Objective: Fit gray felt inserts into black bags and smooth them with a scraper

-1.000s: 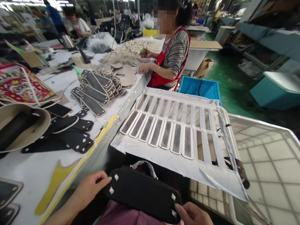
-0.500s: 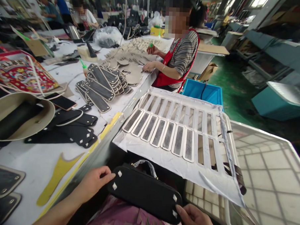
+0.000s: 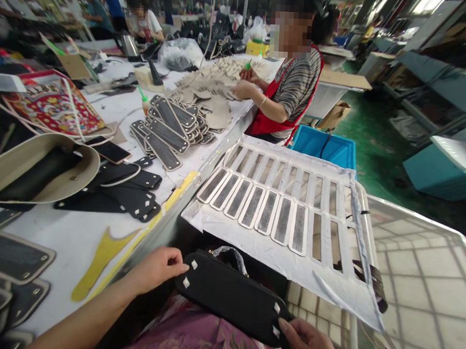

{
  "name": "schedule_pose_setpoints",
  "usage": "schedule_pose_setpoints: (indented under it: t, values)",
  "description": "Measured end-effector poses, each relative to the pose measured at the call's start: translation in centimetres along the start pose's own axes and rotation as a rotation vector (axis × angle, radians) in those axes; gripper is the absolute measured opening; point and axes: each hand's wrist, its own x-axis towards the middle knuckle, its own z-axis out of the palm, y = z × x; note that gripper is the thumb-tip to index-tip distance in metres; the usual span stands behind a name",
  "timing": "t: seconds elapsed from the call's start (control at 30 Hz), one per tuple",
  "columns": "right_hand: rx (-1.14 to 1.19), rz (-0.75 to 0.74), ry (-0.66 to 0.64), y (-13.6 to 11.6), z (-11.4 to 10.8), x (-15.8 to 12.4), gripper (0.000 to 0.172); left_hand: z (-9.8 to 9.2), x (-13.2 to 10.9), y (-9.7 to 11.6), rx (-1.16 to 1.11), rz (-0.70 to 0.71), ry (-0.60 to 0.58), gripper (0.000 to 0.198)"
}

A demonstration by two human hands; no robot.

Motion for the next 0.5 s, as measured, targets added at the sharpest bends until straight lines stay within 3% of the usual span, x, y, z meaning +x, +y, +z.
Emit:
schedule_pose_setpoints:
  t: [0.5]
  values:
    - [-0.023,-0.045,-0.017,-1.7,-0.1,-1.2,0.042,-0.3,-0.1,0.7,0.189,0.053,-0.02,0.024]
